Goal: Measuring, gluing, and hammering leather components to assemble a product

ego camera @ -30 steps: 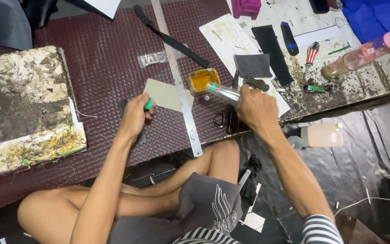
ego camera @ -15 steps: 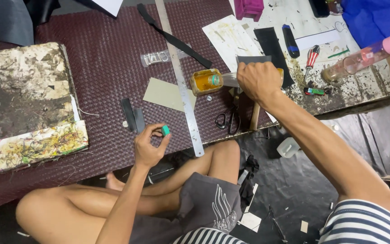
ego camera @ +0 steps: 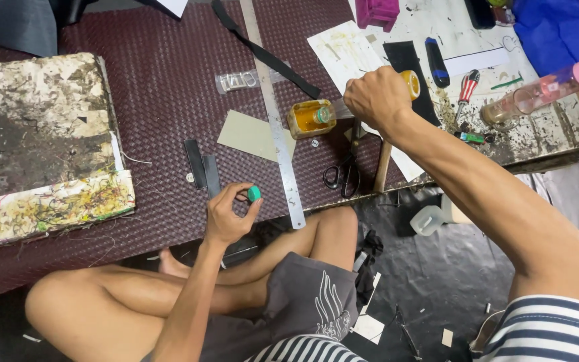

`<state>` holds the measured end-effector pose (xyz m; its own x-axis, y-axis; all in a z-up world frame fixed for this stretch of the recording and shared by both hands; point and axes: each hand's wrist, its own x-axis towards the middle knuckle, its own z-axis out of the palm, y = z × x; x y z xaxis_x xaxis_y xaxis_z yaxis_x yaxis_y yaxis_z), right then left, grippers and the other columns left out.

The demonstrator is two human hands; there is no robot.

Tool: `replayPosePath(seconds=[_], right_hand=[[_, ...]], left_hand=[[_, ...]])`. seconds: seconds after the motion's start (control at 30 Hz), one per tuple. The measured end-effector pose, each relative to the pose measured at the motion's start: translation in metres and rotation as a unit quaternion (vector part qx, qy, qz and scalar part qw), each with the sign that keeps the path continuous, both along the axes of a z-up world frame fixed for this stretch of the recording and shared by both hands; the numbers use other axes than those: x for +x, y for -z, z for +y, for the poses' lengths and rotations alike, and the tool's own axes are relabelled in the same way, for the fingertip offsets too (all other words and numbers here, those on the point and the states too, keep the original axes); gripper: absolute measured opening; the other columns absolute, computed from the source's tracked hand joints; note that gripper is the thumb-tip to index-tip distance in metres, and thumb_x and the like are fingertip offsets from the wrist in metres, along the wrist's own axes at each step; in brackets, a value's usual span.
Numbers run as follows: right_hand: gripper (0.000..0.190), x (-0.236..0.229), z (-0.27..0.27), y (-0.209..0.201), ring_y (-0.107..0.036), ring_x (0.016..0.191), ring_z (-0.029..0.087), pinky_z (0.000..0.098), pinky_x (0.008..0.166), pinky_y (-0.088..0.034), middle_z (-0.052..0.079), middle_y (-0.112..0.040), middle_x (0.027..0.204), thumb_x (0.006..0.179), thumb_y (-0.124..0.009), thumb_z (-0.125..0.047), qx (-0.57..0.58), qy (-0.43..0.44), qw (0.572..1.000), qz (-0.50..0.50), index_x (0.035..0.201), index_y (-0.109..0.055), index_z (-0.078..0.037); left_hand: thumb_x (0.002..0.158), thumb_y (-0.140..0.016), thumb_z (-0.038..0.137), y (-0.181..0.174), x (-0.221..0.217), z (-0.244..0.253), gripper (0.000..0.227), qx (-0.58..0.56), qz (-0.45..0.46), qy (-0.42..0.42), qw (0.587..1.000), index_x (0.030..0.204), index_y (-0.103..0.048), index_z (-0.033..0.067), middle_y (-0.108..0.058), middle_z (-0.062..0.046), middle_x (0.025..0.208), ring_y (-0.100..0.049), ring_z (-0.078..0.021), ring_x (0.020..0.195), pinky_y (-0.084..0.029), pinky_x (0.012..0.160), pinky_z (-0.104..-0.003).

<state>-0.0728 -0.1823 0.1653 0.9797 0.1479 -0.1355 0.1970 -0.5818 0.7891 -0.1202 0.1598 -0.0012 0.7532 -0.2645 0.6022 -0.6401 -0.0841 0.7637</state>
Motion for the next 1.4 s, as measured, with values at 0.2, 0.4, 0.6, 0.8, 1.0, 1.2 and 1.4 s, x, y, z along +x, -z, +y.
replayPosePath(seconds=[0.2, 0.4, 0.6, 0.8, 1.0, 1.2, 1.4], right_hand=[[0.019, -0.001, -0.002, -0.002, -0.077, 0.077, 0.022, 0.0401, 0.066, -0.053, -0.001, -0.076, 0.077, 0.095, -0.052, -0.016, 0.000, 0.008, 1.000, -0.001, 0.096, -0.071, -0.013], [0.019, -0.004, 0.003, -0.007, -0.077, 0.076, 0.023, 0.0397, 0.065, -0.054, 0.002, -0.076, 0.076, 0.094, -0.054, -0.016, 0.001, 0.018, 1.000, 0.004, 0.098, -0.071, -0.009], [0.021, -0.006, 0.008, -0.007, -0.078, 0.078, 0.023, 0.0394, 0.066, -0.054, 0.000, -0.077, 0.079, 0.095, -0.051, -0.013, 0.021, 0.025, 0.999, -0.001, 0.101, -0.071, -0.010], [0.018, -0.002, 0.001, -0.003, -0.077, 0.078, 0.024, 0.0410, 0.067, -0.055, 0.002, -0.077, 0.079, 0.092, -0.055, -0.014, 0.026, 0.031, 0.999, -0.003, 0.101, -0.070, -0.009], [0.019, -0.007, 0.002, -0.011, -0.078, 0.080, 0.023, 0.0399, 0.069, -0.056, 0.000, -0.078, 0.081, 0.092, -0.054, -0.015, 0.034, 0.049, 0.998, -0.006, 0.103, -0.070, -0.010], [0.019, -0.006, -0.004, -0.007, -0.078, 0.081, 0.023, 0.0399, 0.069, -0.056, 0.000, -0.078, 0.082, 0.090, -0.058, -0.019, 0.041, 0.058, 0.997, -0.013, 0.104, -0.069, -0.011], [0.021, -0.010, -0.007, -0.009, -0.078, 0.081, 0.024, 0.0409, 0.069, -0.056, 0.002, -0.078, 0.082, 0.089, -0.060, -0.021, 0.054, 0.063, 0.996, -0.012, 0.104, -0.069, -0.010]], left_hand=[[0.081, -0.084, 0.010, -0.001, -0.001, 0.001, 0.025, -0.009, 0.008, 0.010, 1.000, 0.102, -0.073, 0.0029, -0.074, -0.012, 0.084, -0.073, -0.0288, 0.069, -0.061, 0.063, -0.034], [0.081, -0.084, 0.012, -0.002, -0.001, 0.001, 0.025, -0.008, 0.004, 0.010, 1.000, 0.103, -0.074, 0.0026, -0.072, -0.011, 0.078, -0.072, -0.0276, 0.067, -0.061, 0.063, -0.033], [0.081, -0.085, 0.013, -0.004, -0.002, 0.000, 0.025, -0.005, -0.003, 0.002, 1.000, 0.102, -0.074, 0.0036, -0.071, -0.011, 0.075, -0.071, -0.0276, 0.065, -0.060, 0.062, -0.034], [0.081, -0.084, 0.013, -0.007, -0.003, 0.000, 0.025, -0.008, 0.000, 0.004, 1.000, 0.101, -0.074, 0.0023, -0.071, -0.011, 0.074, -0.072, -0.0278, 0.066, -0.061, 0.062, -0.034], [0.081, -0.084, 0.014, -0.009, -0.003, 0.000, 0.025, -0.007, -0.001, -0.001, 1.000, 0.100, -0.074, 0.0027, -0.071, -0.010, 0.073, -0.072, -0.0268, 0.065, -0.061, 0.062, -0.033], [0.080, -0.085, 0.014, -0.008, -0.005, -0.001, 0.025, -0.002, -0.011, -0.006, 1.000, 0.101, -0.075, 0.0038, -0.070, -0.009, 0.070, -0.070, -0.0262, 0.062, -0.060, 0.059, -0.033], [0.080, -0.085, 0.015, -0.006, -0.004, -0.001, 0.025, -0.001, -0.011, -0.008, 1.000, 0.101, -0.075, 0.0041, -0.070, -0.010, 0.070, -0.071, -0.0268, 0.062, -0.060, 0.059, -0.034]])
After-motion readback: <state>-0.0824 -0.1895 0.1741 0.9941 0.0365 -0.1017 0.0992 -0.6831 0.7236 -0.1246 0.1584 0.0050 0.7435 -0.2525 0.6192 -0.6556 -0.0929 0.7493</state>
